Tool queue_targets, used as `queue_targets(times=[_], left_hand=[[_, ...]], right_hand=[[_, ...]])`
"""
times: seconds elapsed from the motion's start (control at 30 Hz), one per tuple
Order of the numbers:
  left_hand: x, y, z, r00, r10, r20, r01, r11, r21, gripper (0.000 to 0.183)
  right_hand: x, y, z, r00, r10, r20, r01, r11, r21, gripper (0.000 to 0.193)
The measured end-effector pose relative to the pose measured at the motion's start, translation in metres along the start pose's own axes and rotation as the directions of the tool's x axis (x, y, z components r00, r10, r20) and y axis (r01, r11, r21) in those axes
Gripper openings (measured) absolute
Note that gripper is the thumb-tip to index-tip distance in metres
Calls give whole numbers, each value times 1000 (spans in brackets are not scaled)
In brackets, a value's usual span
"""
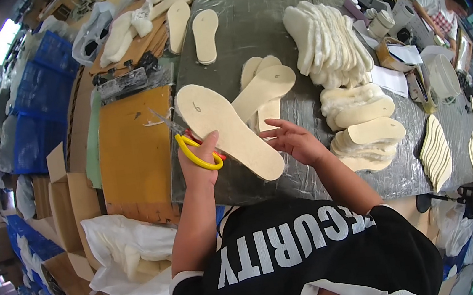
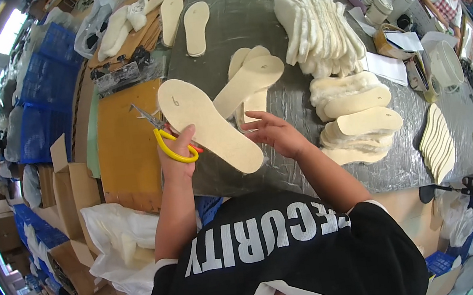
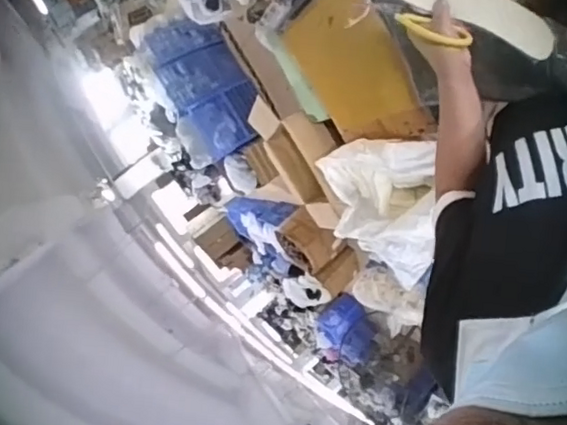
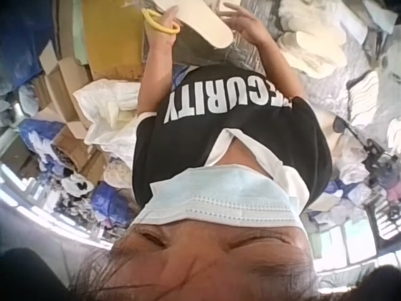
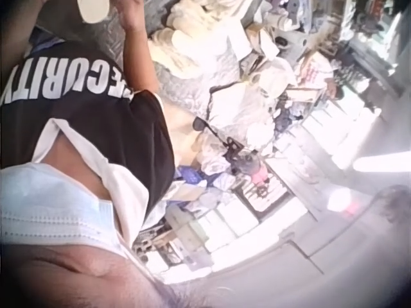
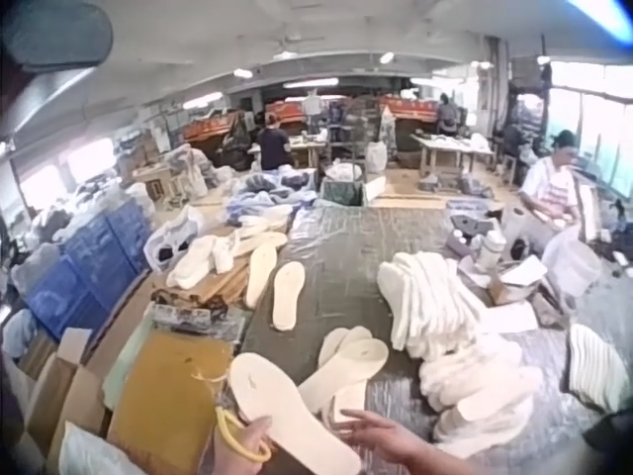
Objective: Cutting out foam shoe parts using scissors and stacking them on the table.
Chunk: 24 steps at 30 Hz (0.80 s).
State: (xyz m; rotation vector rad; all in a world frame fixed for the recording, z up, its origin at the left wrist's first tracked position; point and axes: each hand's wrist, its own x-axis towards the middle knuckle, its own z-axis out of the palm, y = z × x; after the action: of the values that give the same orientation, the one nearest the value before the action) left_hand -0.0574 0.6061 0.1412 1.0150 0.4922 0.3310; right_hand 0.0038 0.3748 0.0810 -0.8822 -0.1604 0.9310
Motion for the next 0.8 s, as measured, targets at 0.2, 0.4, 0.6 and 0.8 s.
queue_targets(times=[0.2, 0.4, 0.6, 0.8], left_hand=[[-18, 3, 26, 996, -57, 74, 35, 963, 267, 26], [-6, -4, -13, 990, -137, 7, 111, 832, 543, 25], [20, -46, -90, 997, 42, -62, 56, 128, 990, 33], [15, -42, -84, 991, -93, 98, -110, -146, 983, 36]], right_hand=[[21, -12, 38, 995, 79, -67, -85, 993, -82, 37], [16, 3, 24, 997, 72, 39, -80, 956, 282, 32], [6, 7, 16, 998, 16, 66, -43, 897, 441, 33], [-17, 3, 14, 995, -1, -97, 42, 907, 420, 42]])
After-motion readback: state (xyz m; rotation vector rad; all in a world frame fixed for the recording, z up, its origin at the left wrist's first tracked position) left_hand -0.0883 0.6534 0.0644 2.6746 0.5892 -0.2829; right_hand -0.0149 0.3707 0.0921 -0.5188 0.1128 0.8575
